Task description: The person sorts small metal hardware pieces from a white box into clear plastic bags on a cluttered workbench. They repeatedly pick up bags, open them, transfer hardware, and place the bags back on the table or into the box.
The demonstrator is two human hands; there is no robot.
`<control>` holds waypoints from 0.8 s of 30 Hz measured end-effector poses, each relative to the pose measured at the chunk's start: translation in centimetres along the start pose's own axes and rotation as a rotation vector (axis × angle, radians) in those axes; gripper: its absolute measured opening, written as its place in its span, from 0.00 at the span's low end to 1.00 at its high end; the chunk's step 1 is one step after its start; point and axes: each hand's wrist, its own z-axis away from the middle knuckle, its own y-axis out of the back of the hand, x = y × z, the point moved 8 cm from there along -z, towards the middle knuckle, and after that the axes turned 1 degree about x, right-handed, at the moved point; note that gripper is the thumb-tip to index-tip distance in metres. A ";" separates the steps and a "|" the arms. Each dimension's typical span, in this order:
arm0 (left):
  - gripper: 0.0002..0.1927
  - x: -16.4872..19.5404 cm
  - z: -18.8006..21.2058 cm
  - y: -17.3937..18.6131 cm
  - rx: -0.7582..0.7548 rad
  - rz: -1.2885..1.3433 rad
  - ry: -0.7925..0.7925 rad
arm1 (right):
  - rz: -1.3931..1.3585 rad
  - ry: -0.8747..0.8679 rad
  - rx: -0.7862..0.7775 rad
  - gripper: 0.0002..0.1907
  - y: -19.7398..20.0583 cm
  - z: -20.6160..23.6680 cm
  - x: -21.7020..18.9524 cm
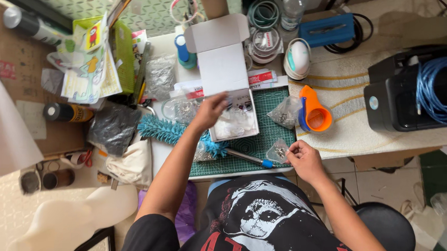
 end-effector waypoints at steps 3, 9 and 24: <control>0.17 2.5 1.6 2.6 0.188 -0.486 -0.256 | -0.047 0.032 -0.011 0.06 -0.3 -1.1 -0.7; 0.16 4.2 7.1 12.8 0.648 -0.803 -0.110 | -0.209 0.176 0.033 0.08 -0.7 -2.5 -2.7; 0.13 11.8 11.1 15.6 -0.076 -0.389 -0.269 | 0.063 0.493 0.191 0.29 -11.9 4.3 -17.3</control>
